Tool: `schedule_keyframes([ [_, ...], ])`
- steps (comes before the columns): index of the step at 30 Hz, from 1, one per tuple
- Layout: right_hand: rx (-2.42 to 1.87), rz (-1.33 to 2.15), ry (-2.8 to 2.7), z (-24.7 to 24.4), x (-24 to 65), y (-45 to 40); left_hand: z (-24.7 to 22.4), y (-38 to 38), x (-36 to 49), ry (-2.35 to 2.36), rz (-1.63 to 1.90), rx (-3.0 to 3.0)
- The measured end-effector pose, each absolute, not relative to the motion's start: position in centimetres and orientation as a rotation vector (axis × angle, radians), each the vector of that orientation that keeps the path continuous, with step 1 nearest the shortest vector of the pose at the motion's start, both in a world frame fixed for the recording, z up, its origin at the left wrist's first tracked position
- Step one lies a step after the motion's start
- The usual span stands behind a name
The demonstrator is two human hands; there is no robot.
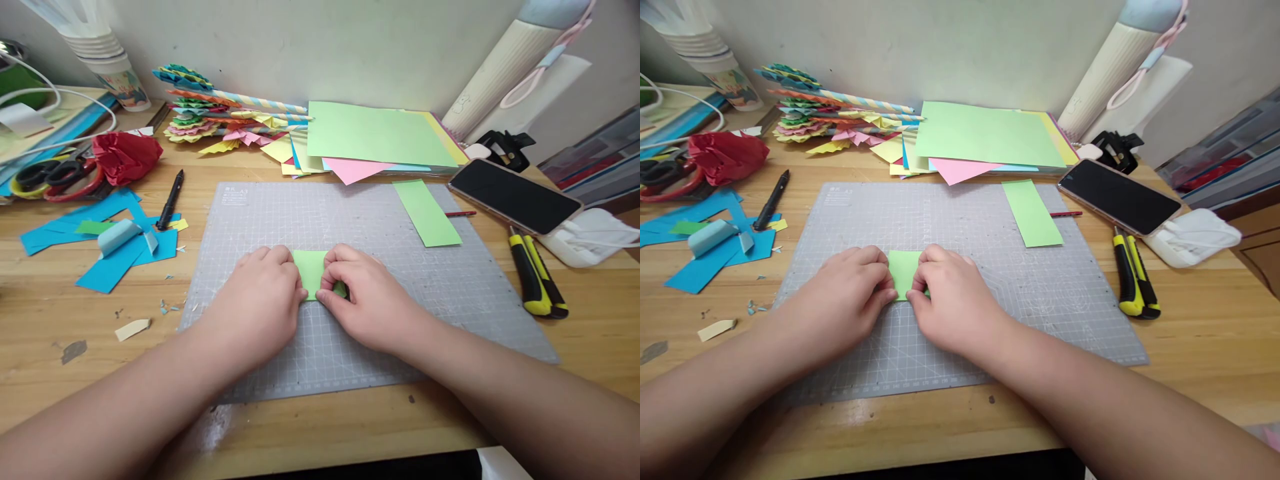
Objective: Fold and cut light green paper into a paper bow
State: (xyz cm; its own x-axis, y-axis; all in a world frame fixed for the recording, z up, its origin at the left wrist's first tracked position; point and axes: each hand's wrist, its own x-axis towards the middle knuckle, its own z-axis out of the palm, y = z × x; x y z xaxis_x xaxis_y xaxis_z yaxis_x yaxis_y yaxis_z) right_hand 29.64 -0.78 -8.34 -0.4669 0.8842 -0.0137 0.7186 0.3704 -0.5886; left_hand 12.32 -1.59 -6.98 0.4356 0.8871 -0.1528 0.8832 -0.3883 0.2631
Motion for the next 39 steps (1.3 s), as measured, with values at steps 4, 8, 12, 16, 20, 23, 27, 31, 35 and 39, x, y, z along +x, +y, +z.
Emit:
schedule_keyframes([
  [4, -1.436, 0.747, -2.348, -8.2, 29.6, -0.8, -6.8, -1.7, 12.6, 1.551, -0.015, 2.386],
  [8, -1.457, 0.765, -2.350, -8.1, 29.5, -0.8, -6.8, -1.5, 12.6, 1.571, -0.018, 2.362],
  [12, -1.452, 0.766, -2.355, -8.1, 29.4, -0.7, -7.1, -1.7, 12.7, 1.571, 0.072, 2.344],
  [16, -1.438, 0.757, -2.356, -8.2, 29.5, -0.7, -7.6, -2.4, 13.0, 1.634, 0.098, 2.369],
  [20, -1.424, 0.745, -2.355, -8.4, 29.6, -0.6, -7.9, -2.7, 13.0, 1.632, 0.069, 2.445],
  [23, -1.407, 0.744, -2.356, -8.5, 29.6, -0.6, -7.9, -2.7, 12.7, 1.591, 0.052, 2.478],
  [27, -1.408, 0.755, -2.358, -8.3, 29.6, -0.7, -7.7, -2.4, 11.9, 1.506, 0.116, 2.417],
  [31, -1.410, 0.765, -2.352, -8.2, 29.6, -0.8, -7.5, -1.8, 11.1, 1.440, 0.353, 2.208],
  [35, -1.381, 0.763, -2.350, -8.5, 29.8, -0.9, -7.7, -1.4, 10.7, 1.376, 0.447, 2.396],
  [39, -1.340, 0.694, -2.369, -8.6, 30.1, -1.4, -8.0, -1.3, 10.2, 1.382, 0.298, 2.669],
])
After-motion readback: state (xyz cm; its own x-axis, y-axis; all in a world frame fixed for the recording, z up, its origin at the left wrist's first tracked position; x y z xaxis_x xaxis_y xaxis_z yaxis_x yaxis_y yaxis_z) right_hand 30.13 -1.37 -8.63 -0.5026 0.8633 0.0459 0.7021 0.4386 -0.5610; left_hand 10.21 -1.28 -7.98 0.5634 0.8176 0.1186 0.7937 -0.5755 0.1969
